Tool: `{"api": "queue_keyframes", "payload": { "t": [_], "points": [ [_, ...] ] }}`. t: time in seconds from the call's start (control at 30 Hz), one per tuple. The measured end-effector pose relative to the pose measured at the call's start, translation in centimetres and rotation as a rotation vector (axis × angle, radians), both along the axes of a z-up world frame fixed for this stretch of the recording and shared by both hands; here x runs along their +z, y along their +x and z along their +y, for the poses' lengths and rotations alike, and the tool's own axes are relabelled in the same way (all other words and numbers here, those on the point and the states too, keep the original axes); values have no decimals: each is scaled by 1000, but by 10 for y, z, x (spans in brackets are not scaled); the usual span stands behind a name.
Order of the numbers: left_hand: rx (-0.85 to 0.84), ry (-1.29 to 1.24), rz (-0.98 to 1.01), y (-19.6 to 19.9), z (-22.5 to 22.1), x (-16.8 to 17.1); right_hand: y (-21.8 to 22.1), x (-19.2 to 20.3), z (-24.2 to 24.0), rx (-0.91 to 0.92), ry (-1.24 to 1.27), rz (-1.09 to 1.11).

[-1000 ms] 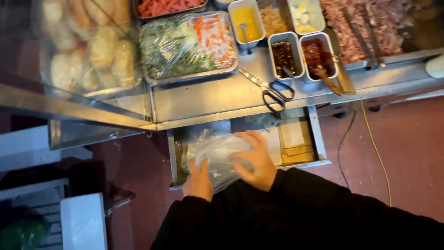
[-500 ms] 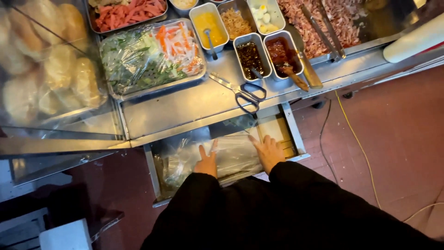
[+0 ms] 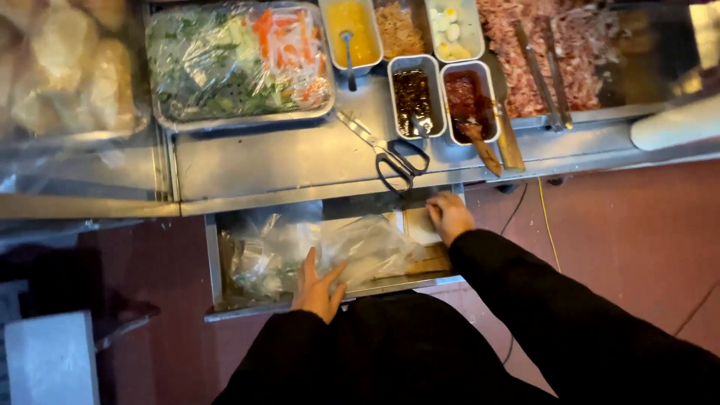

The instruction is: Preparing a sandwich by adding various ingredients and sauces, then pressing it and placing it in a paper bag.

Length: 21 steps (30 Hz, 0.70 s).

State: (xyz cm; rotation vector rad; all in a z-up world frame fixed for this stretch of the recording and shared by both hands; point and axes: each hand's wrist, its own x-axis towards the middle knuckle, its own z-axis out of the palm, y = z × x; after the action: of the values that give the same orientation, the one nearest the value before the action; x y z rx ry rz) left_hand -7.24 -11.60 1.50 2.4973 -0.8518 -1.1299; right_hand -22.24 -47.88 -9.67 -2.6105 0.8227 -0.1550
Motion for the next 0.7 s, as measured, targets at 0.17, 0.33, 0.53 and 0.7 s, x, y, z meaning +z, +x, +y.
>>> {"api": "queue_keyframes", "payload": {
  "t": [0.17, 0.33, 0.53, 0.7],
  "points": [
    [201, -123, 4, -20, 25, 37, 46, 9, -3, 91, -24, 496],
    [396, 129, 193, -23, 36, 69, 34, -13, -28, 278, -65, 632],
    [386, -2, 110, -50, 61, 41, 37, 12, -28, 265, 13, 433],
    [353, -64, 122, -62, 71, 38, 43, 18, -17, 142, -133, 462]
  ]
}}
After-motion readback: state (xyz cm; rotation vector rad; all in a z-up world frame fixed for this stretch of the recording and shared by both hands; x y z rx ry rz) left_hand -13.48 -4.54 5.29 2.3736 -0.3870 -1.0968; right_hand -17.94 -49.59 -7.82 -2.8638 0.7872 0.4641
